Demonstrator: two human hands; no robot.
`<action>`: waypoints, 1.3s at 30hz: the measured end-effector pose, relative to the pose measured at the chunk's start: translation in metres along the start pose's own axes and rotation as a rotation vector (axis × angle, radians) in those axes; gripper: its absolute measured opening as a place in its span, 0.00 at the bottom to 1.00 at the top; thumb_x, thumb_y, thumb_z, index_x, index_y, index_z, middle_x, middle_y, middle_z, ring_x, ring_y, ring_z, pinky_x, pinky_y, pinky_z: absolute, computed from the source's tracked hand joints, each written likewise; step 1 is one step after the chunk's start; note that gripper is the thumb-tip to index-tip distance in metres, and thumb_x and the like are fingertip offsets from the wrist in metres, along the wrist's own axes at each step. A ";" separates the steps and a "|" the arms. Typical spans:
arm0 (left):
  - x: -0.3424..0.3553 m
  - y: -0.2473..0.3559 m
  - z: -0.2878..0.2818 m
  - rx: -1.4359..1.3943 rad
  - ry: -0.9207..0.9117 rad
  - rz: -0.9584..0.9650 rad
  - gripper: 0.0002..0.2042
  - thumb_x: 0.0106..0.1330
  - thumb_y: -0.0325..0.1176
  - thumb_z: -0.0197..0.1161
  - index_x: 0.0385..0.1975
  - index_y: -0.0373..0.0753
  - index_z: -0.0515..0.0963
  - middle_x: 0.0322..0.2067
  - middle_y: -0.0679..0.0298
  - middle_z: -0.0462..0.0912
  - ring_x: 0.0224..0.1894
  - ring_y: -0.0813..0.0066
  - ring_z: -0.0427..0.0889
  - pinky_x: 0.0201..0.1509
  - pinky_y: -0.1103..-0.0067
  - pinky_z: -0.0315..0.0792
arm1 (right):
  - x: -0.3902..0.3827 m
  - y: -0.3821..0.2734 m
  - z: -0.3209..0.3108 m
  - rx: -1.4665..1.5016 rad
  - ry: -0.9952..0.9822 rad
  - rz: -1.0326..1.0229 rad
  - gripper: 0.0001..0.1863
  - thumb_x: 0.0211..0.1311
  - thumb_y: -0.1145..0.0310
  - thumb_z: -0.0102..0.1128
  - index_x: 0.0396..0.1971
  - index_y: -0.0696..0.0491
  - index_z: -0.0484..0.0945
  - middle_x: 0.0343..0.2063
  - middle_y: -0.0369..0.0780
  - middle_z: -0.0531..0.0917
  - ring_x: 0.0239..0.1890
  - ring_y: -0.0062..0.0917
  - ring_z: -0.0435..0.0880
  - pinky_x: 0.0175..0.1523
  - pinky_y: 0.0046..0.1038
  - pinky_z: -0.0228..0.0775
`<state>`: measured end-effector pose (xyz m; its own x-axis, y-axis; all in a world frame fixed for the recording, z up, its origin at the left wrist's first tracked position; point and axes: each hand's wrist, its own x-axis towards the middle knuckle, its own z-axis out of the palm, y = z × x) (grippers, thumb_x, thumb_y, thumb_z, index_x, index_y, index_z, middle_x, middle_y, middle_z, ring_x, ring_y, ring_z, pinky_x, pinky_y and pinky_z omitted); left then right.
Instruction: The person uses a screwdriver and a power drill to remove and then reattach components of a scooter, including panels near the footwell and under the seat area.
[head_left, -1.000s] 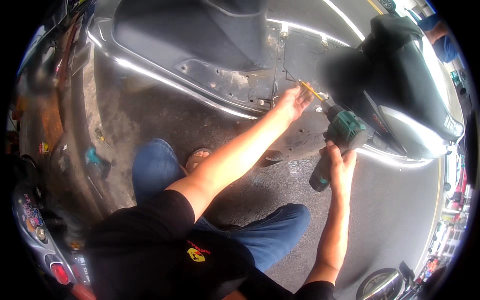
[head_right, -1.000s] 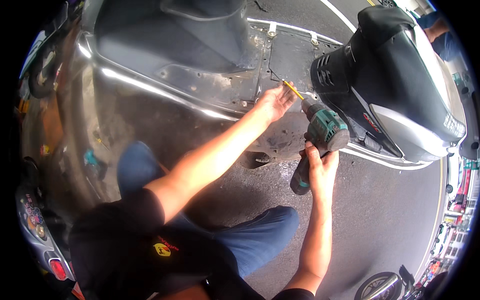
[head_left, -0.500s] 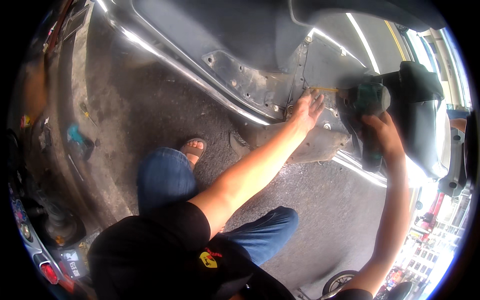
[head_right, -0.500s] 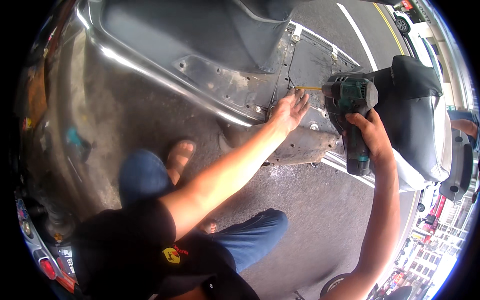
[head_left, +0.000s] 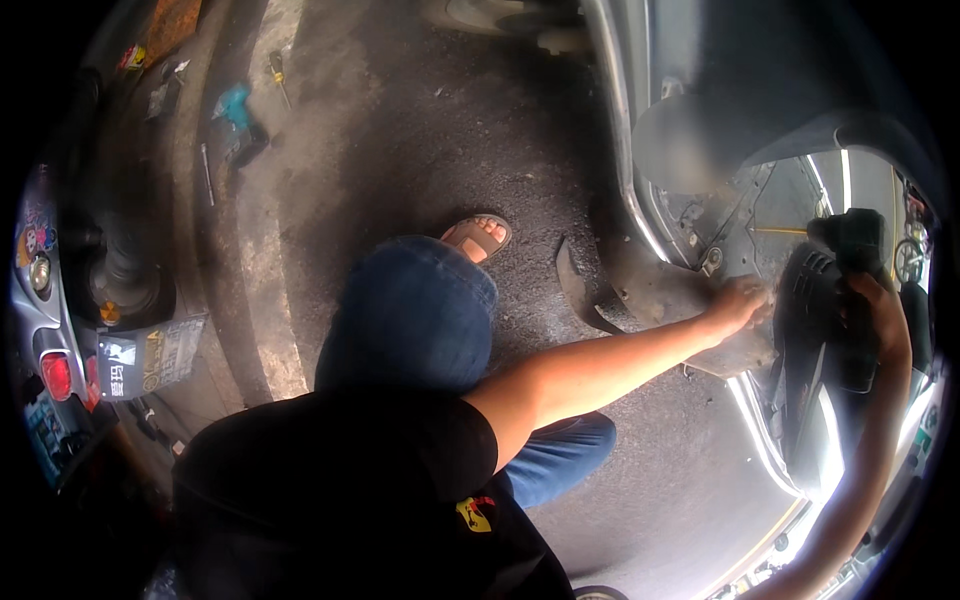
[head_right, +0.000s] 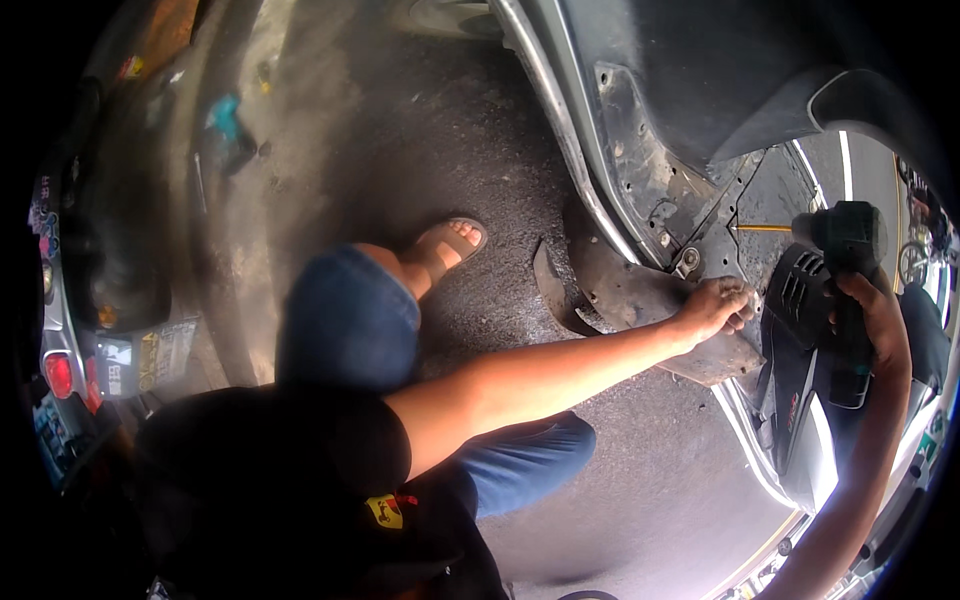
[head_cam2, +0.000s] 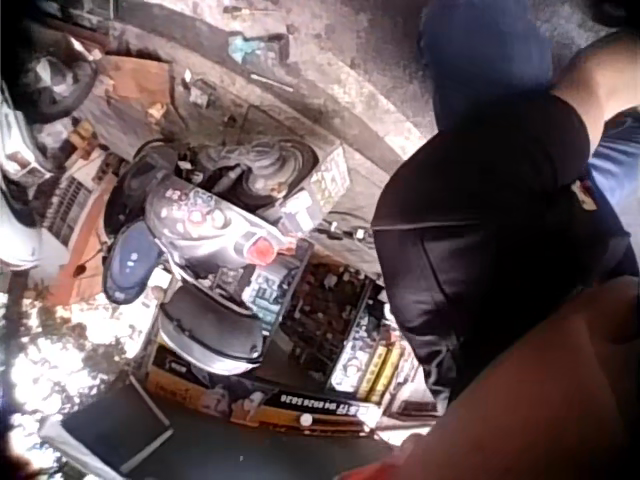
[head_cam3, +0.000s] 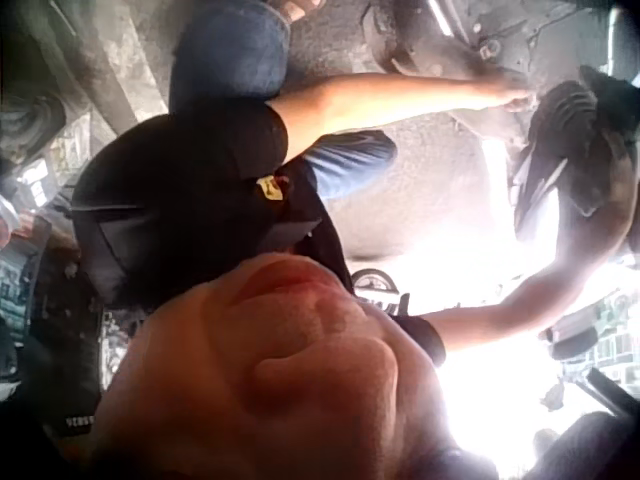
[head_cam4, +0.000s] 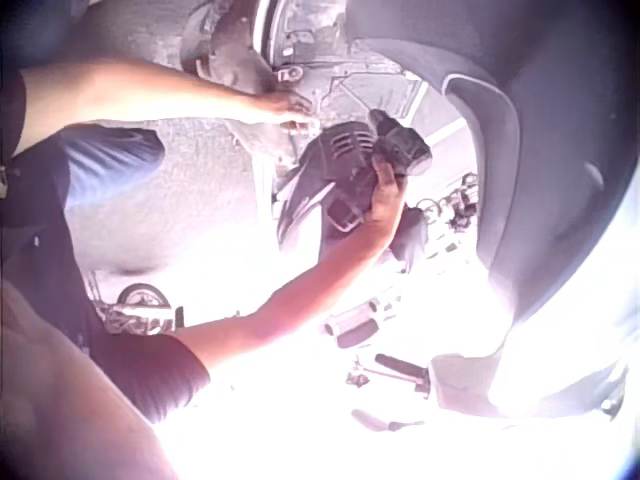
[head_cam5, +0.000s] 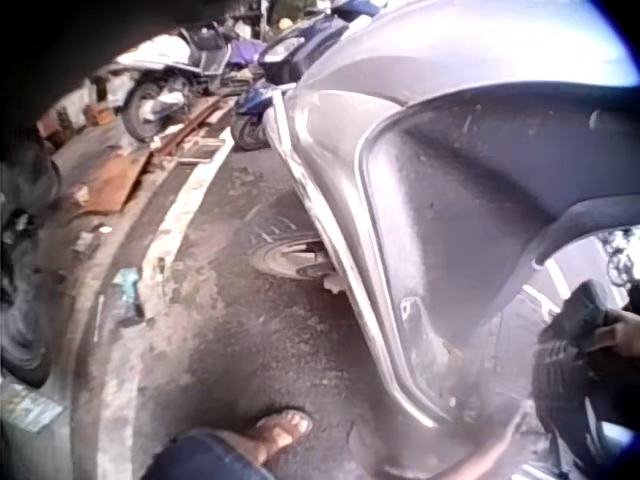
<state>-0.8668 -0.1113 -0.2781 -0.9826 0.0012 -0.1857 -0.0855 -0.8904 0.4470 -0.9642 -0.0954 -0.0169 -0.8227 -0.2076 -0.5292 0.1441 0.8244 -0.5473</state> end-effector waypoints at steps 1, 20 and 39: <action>-0.015 -0.004 0.006 -0.005 -0.018 -0.077 0.14 0.69 0.40 0.56 0.44 0.36 0.73 0.28 0.64 0.81 0.24 0.83 0.77 0.27 0.86 0.72 | 0.005 0.010 -0.013 -0.021 0.018 0.036 0.19 0.52 0.64 0.57 0.44 0.55 0.71 0.28 0.39 0.78 0.19 0.21 0.74 0.23 0.23 0.68; -0.084 -0.045 -0.077 0.619 -0.255 -0.546 0.15 0.58 0.34 0.65 0.43 0.35 0.78 0.32 0.61 0.82 0.27 0.74 0.77 0.24 0.79 0.71 | 0.021 0.013 -0.026 -0.107 -0.041 0.175 0.17 0.55 0.62 0.57 0.41 0.56 0.72 0.29 0.39 0.79 0.21 0.20 0.75 0.26 0.22 0.69; -0.105 -0.048 -0.130 1.298 0.068 -0.118 0.30 0.53 0.44 0.69 0.54 0.38 0.69 0.52 0.53 0.75 0.52 0.60 0.76 0.56 0.71 0.70 | -0.049 0.080 -0.052 -0.385 0.186 -0.221 0.21 0.54 0.66 0.65 0.45 0.60 0.73 0.37 0.37 0.79 0.40 0.21 0.77 0.49 0.22 0.66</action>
<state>-0.7384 -0.1283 -0.3940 -0.9514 -0.0087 -0.3079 -0.3033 0.1998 0.9317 -0.9410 0.0076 -0.0013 -0.9000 -0.3309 -0.2837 -0.2304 0.9137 -0.3348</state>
